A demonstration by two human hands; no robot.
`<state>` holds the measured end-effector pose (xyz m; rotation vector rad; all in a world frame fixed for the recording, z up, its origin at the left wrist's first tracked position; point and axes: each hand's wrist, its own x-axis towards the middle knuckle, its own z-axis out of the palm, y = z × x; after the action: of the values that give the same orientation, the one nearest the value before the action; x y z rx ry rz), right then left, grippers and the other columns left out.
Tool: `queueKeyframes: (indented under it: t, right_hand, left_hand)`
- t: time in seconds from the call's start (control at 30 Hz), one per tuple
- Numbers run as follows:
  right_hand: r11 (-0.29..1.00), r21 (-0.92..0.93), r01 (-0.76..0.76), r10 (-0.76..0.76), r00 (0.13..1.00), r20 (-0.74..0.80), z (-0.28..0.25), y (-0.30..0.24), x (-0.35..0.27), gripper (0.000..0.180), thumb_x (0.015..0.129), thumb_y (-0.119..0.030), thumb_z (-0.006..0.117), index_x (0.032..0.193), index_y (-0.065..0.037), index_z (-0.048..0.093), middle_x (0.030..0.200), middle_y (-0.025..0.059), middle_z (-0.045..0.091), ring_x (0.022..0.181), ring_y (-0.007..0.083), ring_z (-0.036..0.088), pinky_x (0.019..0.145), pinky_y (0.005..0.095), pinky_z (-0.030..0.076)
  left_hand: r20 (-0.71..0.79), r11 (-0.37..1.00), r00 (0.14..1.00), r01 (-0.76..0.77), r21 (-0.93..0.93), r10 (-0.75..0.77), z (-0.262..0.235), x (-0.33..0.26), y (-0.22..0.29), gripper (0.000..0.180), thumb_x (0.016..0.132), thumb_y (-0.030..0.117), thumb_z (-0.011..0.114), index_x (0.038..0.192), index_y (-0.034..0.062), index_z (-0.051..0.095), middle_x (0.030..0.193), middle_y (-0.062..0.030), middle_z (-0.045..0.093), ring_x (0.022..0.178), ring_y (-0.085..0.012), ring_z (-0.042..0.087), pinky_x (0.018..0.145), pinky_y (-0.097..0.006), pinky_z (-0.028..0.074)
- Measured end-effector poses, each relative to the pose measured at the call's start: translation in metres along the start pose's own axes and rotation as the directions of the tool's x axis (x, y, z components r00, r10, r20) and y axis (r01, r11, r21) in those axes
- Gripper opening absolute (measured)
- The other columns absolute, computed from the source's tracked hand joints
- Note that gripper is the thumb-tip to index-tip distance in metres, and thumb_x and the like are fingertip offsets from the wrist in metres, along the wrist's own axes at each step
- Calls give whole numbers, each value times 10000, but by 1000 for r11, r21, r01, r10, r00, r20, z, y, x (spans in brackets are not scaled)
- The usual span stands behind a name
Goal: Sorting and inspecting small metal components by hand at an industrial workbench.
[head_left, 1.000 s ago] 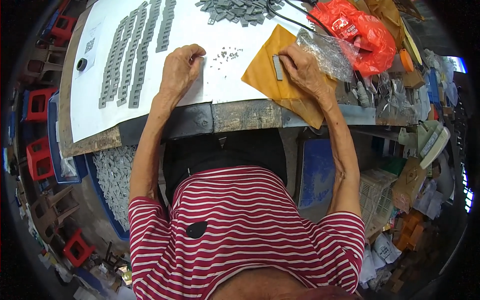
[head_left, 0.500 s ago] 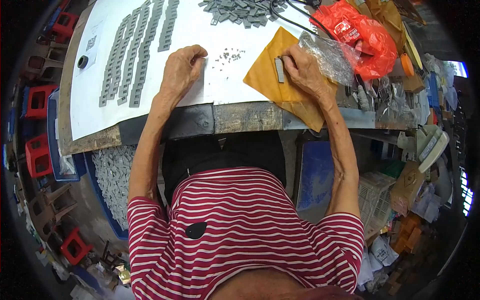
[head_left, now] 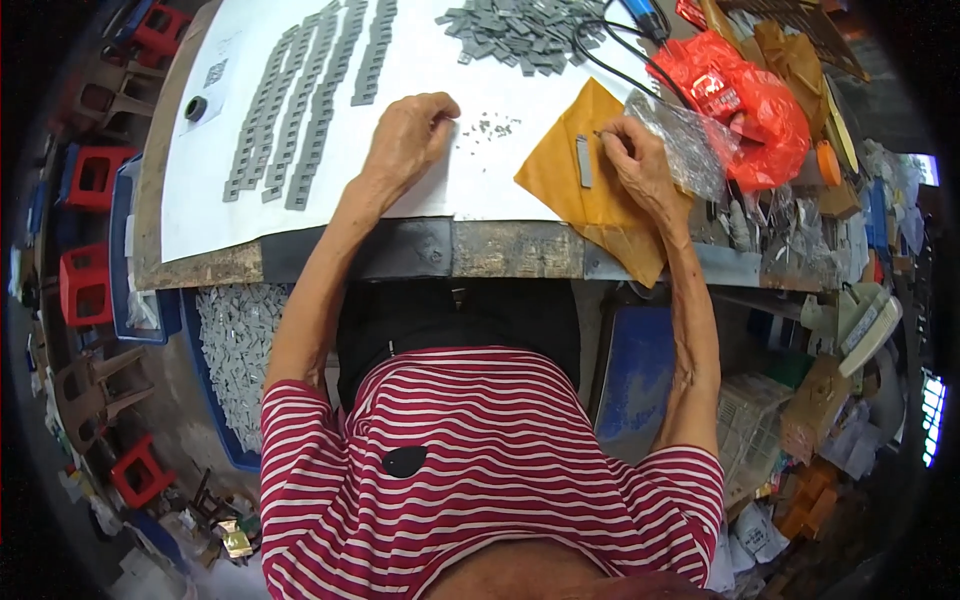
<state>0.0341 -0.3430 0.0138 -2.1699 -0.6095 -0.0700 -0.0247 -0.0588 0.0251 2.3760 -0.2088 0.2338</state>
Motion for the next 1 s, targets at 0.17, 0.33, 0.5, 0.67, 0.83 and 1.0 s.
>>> queueKeyframes:
  t: [0.17, 0.33, 0.5, 0.67, 0.83, 1.0]
  right_hand:
    - [996, 74, -59, 59, 998, 2, -8, -15, -7, 86, 835, -82, 536, 833, 3, 533, 662, -40, 454, 600, 31, 394, 526, 186, 340]
    - [988, 112, -102, 104, 995, -6, -16, -36, -21, 63, 822, -58, 532, 839, 2, 539, 683, -22, 486, 610, 40, 434, 544, 196, 374]
    - [956, 221, -195, 201, 980, -4, -19, -44, -37, 60, 838, -71, 530, 831, -15, 551, 696, -29, 501, 579, 21, 439, 505, 163, 355]
    - [953, 227, -203, 203, 979, 23, -22, -49, -39, 77, 845, -85, 532, 850, -13, 559, 710, -19, 524, 582, 20, 449, 508, 160, 364]
    - [899, 353, -259, 256, 965, 56, -19, -59, -36, 94, 846, -95, 532, 858, -7, 563, 718, -1, 544, 581, 31, 465, 510, 166, 376]
    - [868, 412, -275, 272, 960, 68, -10, -78, -34, 108, 830, -104, 546, 833, 2, 563, 671, -21, 520, 550, 25, 442, 492, 170, 362]
  left_hand:
    - [-148, 999, 988, -46, -4, 45, 15, 25, -12, 191, 748, 37, 523, 908, -28, 602, 778, -146, 621, 658, -206, 587, 629, -288, 469]
    - [-341, 990, 938, -6, 144, 55, 31, 57, -28, 206, 720, 99, 571, 893, -9, 604, 786, -144, 583, 674, -249, 562, 641, -334, 456]
    - [-346, 935, 930, 223, 274, -120, 43, 77, -25, 276, 680, 217, 629, 877, 23, 616, 829, -149, 578, 774, -277, 569, 668, -377, 459]
    - [-363, 939, 921, 241, 246, -141, 45, 75, -28, 208, 682, 175, 596, 824, 24, 613, 822, -139, 587, 768, -274, 570, 667, -378, 460]
    - [-341, 995, 936, 96, 8, -88, 34, 63, -34, 175, 685, 145, 567, 768, -8, 584, 664, -124, 592, 611, -227, 571, 587, -323, 457]
    - [-135, 724, 941, 142, -675, -311, 22, 31, -4, 228, 698, 7, 529, 903, 15, 629, 671, -67, 586, 568, -153, 521, 546, -280, 425]
